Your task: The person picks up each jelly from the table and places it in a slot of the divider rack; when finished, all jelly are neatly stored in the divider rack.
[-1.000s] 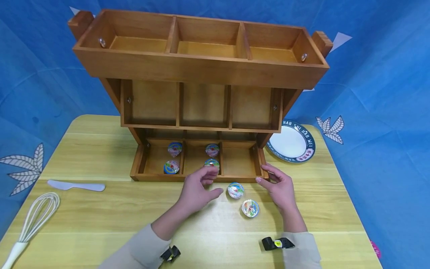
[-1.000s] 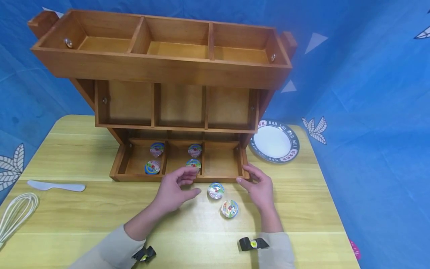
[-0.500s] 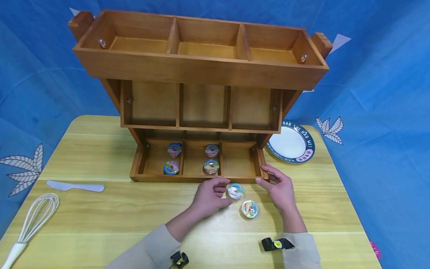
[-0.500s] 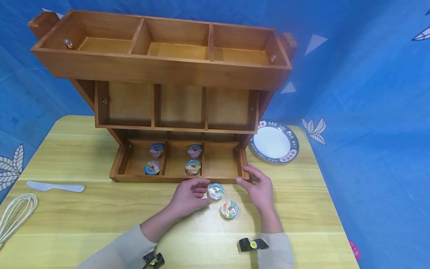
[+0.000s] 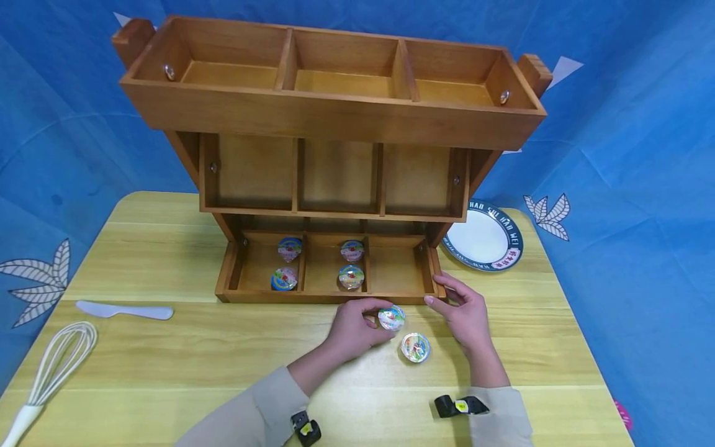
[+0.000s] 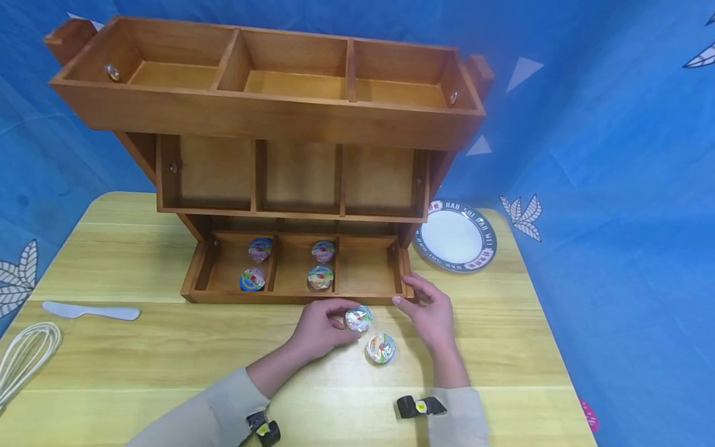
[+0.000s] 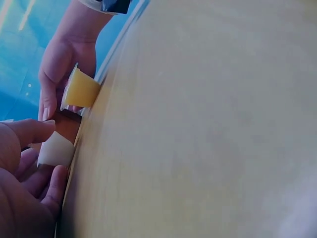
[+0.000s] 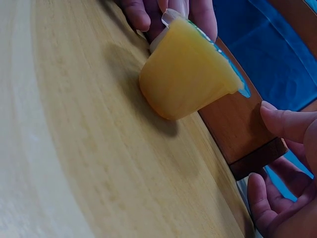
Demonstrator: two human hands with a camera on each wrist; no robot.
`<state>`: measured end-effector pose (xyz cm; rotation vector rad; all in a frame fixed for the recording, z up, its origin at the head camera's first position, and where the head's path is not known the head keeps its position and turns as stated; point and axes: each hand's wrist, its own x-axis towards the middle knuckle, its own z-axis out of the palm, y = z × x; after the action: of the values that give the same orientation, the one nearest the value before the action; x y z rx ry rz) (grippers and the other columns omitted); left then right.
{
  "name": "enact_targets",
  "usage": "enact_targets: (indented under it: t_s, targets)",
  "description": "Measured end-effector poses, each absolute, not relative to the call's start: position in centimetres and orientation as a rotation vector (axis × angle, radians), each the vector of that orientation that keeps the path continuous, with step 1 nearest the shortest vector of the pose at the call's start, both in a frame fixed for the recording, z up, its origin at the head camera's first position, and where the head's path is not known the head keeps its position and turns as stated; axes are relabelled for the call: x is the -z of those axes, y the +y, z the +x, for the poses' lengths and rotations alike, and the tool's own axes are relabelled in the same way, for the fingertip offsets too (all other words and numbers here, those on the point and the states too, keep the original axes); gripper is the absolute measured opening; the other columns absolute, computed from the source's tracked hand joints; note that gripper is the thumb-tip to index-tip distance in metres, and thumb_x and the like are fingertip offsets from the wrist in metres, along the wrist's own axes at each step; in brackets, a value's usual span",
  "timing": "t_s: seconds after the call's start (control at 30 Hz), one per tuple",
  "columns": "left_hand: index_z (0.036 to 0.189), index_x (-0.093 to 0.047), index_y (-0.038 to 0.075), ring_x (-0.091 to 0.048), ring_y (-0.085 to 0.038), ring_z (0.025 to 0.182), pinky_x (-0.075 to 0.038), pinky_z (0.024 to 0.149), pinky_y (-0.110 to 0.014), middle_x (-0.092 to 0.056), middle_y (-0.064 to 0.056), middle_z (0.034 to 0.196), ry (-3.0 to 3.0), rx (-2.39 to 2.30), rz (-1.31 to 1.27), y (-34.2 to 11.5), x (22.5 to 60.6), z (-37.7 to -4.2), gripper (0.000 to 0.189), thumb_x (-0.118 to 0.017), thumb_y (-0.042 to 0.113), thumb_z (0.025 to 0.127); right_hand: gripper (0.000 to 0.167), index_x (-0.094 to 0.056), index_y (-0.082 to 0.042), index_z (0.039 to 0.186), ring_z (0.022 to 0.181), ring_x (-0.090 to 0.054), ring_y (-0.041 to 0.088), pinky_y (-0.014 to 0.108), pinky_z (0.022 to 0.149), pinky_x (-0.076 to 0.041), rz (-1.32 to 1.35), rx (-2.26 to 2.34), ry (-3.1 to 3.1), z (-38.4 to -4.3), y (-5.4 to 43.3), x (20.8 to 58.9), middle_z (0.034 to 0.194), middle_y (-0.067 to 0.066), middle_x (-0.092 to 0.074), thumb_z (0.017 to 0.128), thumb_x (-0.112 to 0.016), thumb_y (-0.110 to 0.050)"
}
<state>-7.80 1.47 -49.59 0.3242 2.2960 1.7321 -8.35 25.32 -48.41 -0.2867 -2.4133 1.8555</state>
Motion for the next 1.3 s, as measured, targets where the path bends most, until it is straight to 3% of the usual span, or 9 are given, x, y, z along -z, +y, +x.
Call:
enact_targets:
  t_s: [0.57,0.87,1.13,1.3]
  targets:
    - [0.105,-0.075,0.008,-0.060,-0.012,0.070,-0.054,0.059,-0.024,-0.065,0.004,0.087,2.397,-1.640,0.427,1.4,48.5,-7.7,0.038,-0.090,0.006,0.070,0.046,-0.068,-0.004,0.127,0.117,-0.057,0.028,0.024,0.092,-0.048,-0.270,-1.880,-2.404,-8.1,25.3,48.1,0.142,0.006,-0.056,0.083,-0.082,-0.005]
    - [0.106,-0.075,0.006,-0.061,-0.010,0.071,-0.055,0.062,-0.024,-0.066,0.003,0.094,2.362,-1.609,0.520,0.9,46.5,-7.7,0.039,-0.088,0.003,0.070,0.045,-0.069,-0.005,0.126,0.119,-0.057,0.028,0.040,0.101,-0.045,-0.283,-1.884,-2.412,-8.3,25.3,48.1,0.141,0.006,-0.056,0.083,-0.083,-0.006]
    - [0.112,-0.073,0.006,-0.068,-0.013,0.074,-0.058,0.062,-0.028,-0.066,-0.002,0.100,2.208,-1.748,0.480,1.0,44.9,-8.7,0.043,-0.088,0.000,0.072,0.046,-0.069,-0.006,0.126,0.116,-0.058,0.025,0.029,0.094,-0.049,-0.279,-1.888,-2.407,-8.3,25.5,48.2,0.141,0.003,-0.057,0.082,-0.083,-0.006]
    - [0.112,-0.073,0.004,-0.069,-0.016,0.075,-0.058,0.061,-0.028,-0.067,-0.006,0.103,2.187,-1.842,0.513,1.6,44.0,-9.8,0.042,-0.086,-0.002,0.073,0.046,-0.069,-0.005,0.126,0.117,-0.058,0.026,0.034,0.097,-0.049,-0.266,-1.893,-2.400,-8.3,25.4,48.2,0.141,0.004,-0.057,0.082,-0.083,-0.005]
